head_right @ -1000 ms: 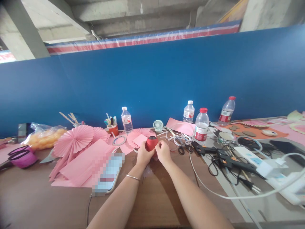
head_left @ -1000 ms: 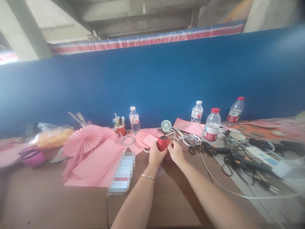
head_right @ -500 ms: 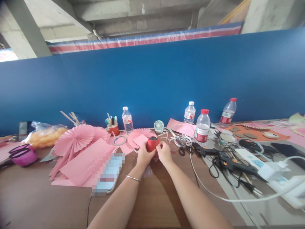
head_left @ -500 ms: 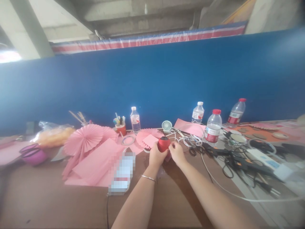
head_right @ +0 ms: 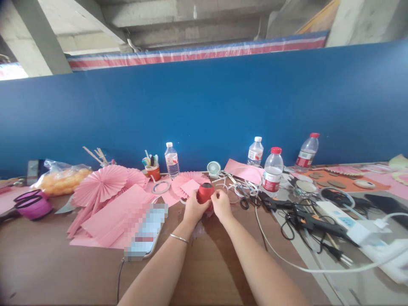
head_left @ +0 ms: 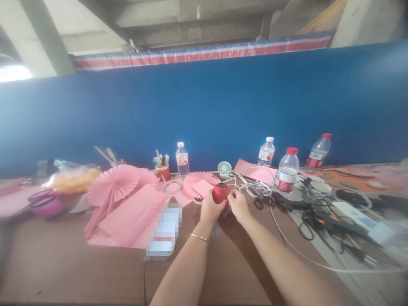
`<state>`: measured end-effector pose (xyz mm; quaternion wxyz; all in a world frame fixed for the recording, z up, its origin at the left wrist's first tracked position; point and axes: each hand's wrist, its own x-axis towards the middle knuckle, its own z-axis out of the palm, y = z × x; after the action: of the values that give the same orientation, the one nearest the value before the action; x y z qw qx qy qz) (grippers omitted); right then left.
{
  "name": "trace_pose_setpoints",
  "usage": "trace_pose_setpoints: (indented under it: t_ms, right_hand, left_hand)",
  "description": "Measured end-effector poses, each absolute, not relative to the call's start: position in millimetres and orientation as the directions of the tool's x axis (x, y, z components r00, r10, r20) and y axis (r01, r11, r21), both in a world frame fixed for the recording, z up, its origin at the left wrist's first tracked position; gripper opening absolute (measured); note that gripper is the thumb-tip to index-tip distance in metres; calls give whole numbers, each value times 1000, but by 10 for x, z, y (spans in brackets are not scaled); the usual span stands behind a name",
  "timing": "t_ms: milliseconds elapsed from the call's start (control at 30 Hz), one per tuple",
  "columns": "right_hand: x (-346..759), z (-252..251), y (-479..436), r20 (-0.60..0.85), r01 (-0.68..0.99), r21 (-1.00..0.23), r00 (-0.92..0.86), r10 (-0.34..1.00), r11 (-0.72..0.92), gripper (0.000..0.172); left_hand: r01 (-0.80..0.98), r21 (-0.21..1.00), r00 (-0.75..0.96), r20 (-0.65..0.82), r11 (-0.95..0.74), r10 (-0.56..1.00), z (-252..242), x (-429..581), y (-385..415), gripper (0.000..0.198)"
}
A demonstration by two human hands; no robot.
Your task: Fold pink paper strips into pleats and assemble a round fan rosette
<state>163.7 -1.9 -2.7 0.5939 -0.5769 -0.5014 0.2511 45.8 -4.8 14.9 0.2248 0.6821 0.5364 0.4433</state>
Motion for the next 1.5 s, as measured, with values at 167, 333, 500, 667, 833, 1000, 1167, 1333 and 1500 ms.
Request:
trace_pose_setpoints:
  t_ms: [167,333,500,667,833,1000,1167,1333,1500]
  right_hand:
    - [1657,-85,30,232,9,-970,333,914,243,16]
    - [1735,-8,15,147,-200,-956,305,941,214,23]
    - [1749,118,-91,278,261,-946,354,893,192,24]
    - [1710,184,-151,339,456,-877,368,866,149,24]
    - [1702,190,-133,335,444,-882,351,874,159,23]
    - [1721,170,-106,367,476,-857,298,881,196,19]
    - [1724,106,-77,440,497,-824,256,861,274,17]
    - [1728,52,-41,415,447,-856,291,862,261,16]
    - [1725,83,-53,400,490,-843,291,869,224,15]
  left_hand:
    - [496,818,5,333,-291,943,163,422,-33,52]
    - [466,835,1,329,-291,944,108,395,31,54]
    - [428,850,2,337,-306,941,64,404,49,54]
    - [488,819,23,334,-302,942,76,410,19,56]
    - [527,798,28,327,-292,944,99,407,11,57]
    - [524,786,73,341,-327,937,136,402,-4,55]
    - [484,805,75,352,-343,933,149,410,-17,52]
    - [480,811,66,348,-336,935,135,429,-5,54]
    - [501,810,69,314,-305,947,130,442,-12,53]
